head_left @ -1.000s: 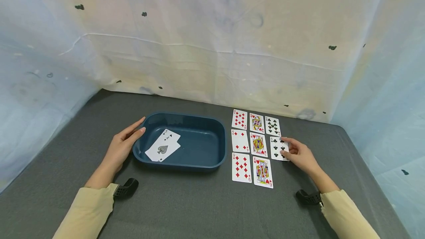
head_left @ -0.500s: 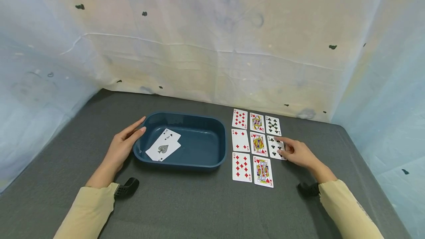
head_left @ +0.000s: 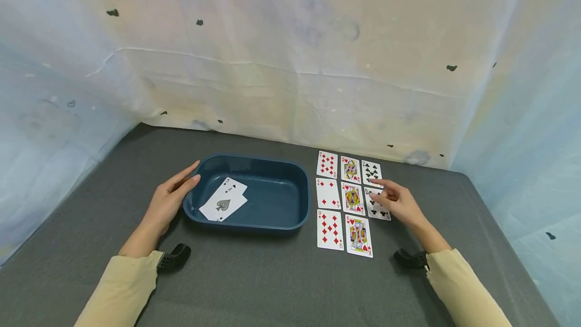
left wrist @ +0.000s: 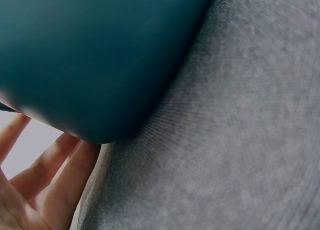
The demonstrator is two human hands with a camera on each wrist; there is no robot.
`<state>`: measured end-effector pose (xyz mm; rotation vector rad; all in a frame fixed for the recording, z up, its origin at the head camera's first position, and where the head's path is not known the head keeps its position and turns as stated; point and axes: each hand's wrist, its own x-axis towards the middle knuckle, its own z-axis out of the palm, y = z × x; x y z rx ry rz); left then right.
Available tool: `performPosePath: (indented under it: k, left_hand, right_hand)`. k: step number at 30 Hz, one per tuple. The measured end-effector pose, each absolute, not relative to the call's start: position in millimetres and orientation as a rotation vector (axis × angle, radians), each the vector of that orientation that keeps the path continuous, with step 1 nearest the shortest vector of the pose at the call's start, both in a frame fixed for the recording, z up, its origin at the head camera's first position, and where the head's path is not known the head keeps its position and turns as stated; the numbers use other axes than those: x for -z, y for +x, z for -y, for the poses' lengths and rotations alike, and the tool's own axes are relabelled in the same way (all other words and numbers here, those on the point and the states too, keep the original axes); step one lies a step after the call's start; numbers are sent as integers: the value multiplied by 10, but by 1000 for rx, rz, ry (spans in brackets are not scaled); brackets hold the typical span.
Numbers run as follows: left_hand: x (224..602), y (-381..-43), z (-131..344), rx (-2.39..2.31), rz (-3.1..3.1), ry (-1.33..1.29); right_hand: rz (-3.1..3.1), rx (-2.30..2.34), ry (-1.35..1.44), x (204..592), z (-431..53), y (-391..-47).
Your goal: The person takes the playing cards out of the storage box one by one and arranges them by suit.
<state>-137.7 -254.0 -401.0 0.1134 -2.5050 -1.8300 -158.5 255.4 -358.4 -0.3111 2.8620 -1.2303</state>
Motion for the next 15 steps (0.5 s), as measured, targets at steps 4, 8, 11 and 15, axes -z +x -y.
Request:
performPosePath:
  k: [4,8,11,15]
  left_hand:
    - [4007,-1367,2547,1831,2512,122]
    - [4004,-1363,2548,1838,2516,126]
    - [4006,-1366,2544,1841,2516,126]
    - [4004,-1372,2542,1836,2516,133]
  right_hand:
    - [-2808,1380,-344,3568,-2337,-1579]
    - [-2739,1531,-499,3599,-2146,-1604]
    - [-2684,1611,-633,3571,-1988,-1594]
    - [-2608,1662,-688,3480,-1740,-1568]
